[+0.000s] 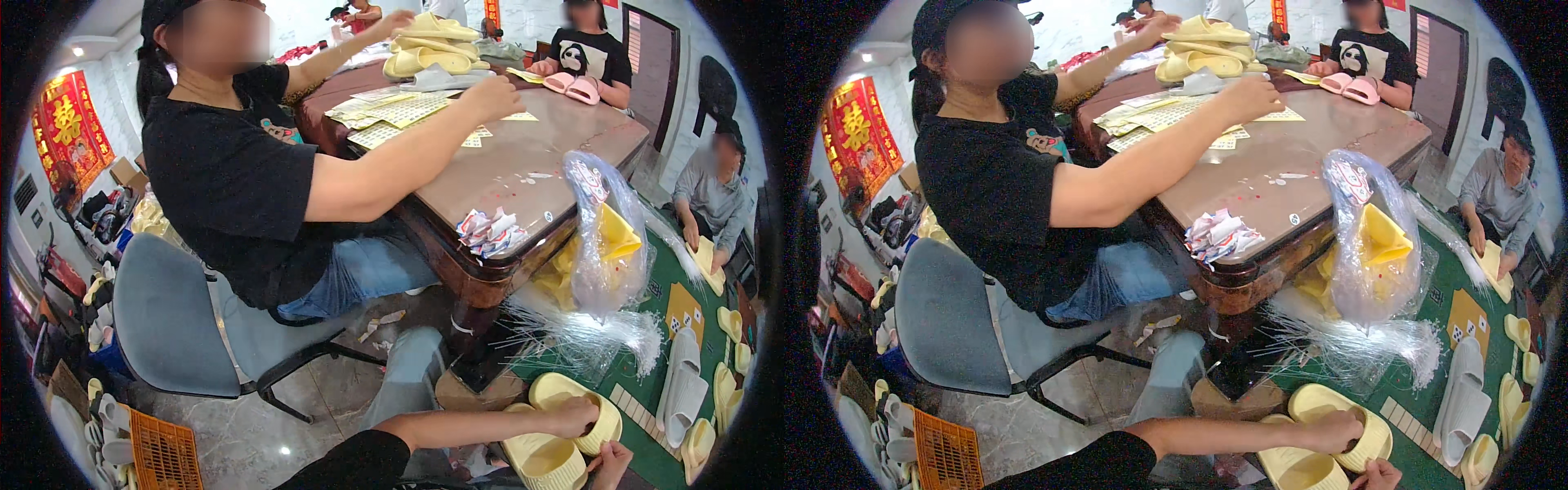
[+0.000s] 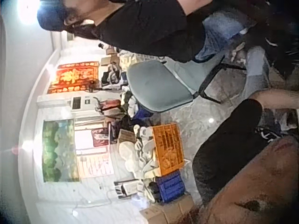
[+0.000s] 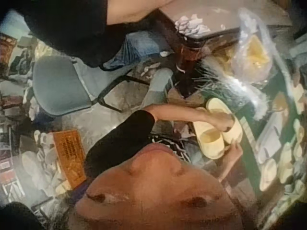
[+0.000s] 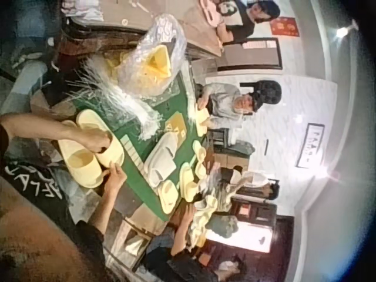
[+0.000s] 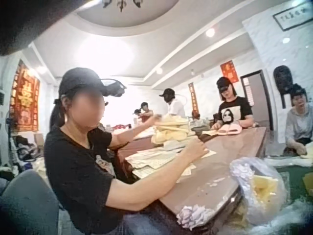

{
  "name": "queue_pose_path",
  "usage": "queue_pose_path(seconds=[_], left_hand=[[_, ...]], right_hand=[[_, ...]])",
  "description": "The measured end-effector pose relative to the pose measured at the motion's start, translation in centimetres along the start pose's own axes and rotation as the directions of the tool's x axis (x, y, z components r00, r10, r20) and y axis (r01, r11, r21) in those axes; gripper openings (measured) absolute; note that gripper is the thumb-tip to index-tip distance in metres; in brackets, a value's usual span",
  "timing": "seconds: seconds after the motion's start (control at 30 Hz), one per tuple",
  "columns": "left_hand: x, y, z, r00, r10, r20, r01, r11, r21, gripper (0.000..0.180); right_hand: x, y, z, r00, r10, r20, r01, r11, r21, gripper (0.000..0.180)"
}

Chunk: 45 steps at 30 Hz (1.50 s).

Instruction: The person secures slippers together in pairs by threading plastic fasteners through them by hand.

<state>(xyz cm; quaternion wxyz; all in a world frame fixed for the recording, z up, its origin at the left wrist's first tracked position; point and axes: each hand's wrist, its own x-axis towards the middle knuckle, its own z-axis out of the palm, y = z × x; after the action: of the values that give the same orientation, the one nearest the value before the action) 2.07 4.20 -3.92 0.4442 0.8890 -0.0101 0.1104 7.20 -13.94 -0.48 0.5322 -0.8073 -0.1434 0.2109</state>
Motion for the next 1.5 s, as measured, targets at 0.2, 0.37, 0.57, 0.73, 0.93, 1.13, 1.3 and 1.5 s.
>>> queue_pose_path(seconds=[0.2,0.37,0.57,0.73,0.93,1.13,1.3,1.5], left_hand=[[0.0,-0.7,0.7,1.000,0.021,0.003,-0.021,1.000,0.016,0.009],[0.1,-0.5,1.0,0.991,0.060,-0.118,-0.060,0.998,0.005,0.008],[-0.2,-0.3,0.3,0.997,0.046,-0.065,-0.048,0.999,-0.026,0.010],[-0.1,-0.3,-0.1,0.998,0.039,-0.053,-0.038,0.999,0.024,0.009],[-0.1,-0.5,0.3,0.997,0.045,-0.059,-0.046,0.999,-0.010,0.009],[0.1,-0.8,1.1,0.993,0.100,-0.068,-0.096,0.994,0.057,0.007],[0.3,-1.4,1.4,0.961,0.256,-0.106,-0.257,0.966,0.008,0.006],[0.2,-1.3,-0.5,0.845,0.492,-0.209,-0.427,0.857,0.290,0.007]], right_hand=[[-1.0,-1.3,-0.8,0.786,-0.618,-0.010,0.578,0.740,-0.343,0.022],[-0.5,0.5,-1.8,0.998,0.000,0.065,0.003,0.999,-0.043,0.031],[-1.0,-1.1,-1.0,0.973,0.049,0.225,-0.031,0.996,-0.083,0.011],[-0.3,-0.8,-0.7,0.979,0.007,0.202,0.016,0.993,-0.113,0.011],[-1.1,-2.3,-0.7,0.996,0.084,0.022,-0.083,0.996,-0.022,0.008],[-2.7,-2.9,-3.5,0.977,0.029,0.209,-0.102,0.933,0.344,0.015],[-2.7,1.9,-5.5,0.947,-0.205,0.247,0.059,0.867,0.494,0.035],[-0.9,3.3,-8.4,0.999,-0.030,0.016,0.007,0.630,0.776,0.057]])
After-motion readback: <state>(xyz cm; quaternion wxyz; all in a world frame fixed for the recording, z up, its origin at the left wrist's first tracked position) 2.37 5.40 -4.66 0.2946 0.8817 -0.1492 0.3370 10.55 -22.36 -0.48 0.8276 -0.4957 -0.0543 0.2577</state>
